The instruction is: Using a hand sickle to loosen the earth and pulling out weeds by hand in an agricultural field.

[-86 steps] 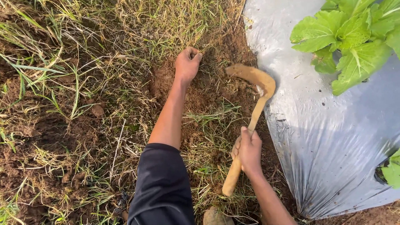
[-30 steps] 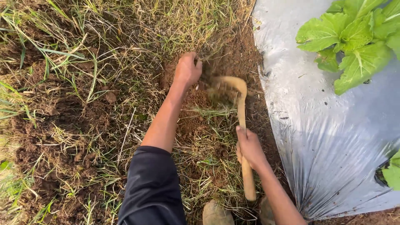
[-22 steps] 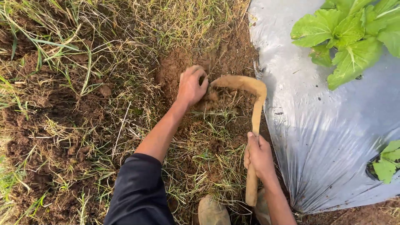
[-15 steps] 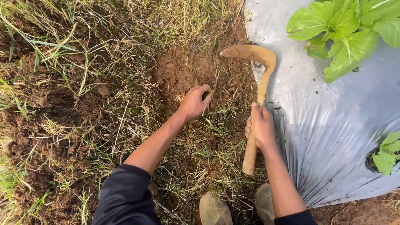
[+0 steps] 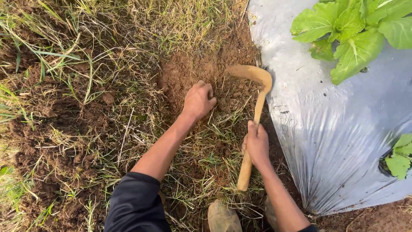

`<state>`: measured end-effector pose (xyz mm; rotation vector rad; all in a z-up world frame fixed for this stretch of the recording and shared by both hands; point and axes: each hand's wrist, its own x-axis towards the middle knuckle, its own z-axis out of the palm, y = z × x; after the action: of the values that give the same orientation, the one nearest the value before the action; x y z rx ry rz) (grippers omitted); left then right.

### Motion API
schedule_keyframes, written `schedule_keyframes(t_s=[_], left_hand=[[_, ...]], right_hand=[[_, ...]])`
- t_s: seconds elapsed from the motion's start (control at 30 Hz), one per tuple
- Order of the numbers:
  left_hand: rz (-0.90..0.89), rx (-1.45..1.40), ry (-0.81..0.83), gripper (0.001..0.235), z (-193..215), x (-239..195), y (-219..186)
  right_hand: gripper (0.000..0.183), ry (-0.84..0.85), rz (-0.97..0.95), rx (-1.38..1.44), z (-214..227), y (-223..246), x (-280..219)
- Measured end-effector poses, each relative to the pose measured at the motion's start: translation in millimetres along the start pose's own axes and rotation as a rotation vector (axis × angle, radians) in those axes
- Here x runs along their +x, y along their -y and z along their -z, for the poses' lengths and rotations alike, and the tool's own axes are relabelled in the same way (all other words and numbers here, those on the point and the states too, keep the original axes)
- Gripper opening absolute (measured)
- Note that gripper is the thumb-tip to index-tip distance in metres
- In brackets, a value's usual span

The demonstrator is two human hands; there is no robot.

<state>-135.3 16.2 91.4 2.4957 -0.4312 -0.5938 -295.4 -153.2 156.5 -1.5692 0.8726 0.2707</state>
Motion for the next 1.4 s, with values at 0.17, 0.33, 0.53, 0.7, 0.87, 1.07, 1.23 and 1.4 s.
schedule_keyframes(t_s=[0.17, 0.33, 0.53, 0.7, 0.87, 1.07, 1.23, 1.4], left_hand=[[-0.045, -0.018, 0.014, 0.041, 9, -11, -16], [-0.081, -0.29, 0.283, 0.037, 10, -32, -27], [-0.109, -0.317, -0.085, 0.04, -6, -11, -4], [-0.219, -0.129, 0.278, 0.053, 1, -20, -28], [-0.189, -0.453, 0.233, 0.036, 7, -22, -43], [-0.172, -0.33, -0.156, 0.028, -22, 6, 17], [-0.129, -0.099, -0.312, 0.025, -21, 9, 47], [-0.189, 0.167, -0.49, 0.036, -25, 28, 63]], right_hand=[[0.034, -0.049, 0.058, 0.076, 12, -1, -5], [0.042, -0.059, 0.176, 0.142, 11, 3, 10], [0.035, 0.074, -0.069, -0.011, 36, -27, -28], [0.049, -0.071, 0.193, 0.121, 25, 6, 4], [0.037, 0.046, 0.159, 0.245, 4, 24, 50], [0.035, 0.247, -0.005, 0.042, 14, 27, 17], [0.038, 0.201, -0.01, 0.007, 10, 9, 22], [0.033, 0.089, 0.057, 0.205, -18, 33, 78]])
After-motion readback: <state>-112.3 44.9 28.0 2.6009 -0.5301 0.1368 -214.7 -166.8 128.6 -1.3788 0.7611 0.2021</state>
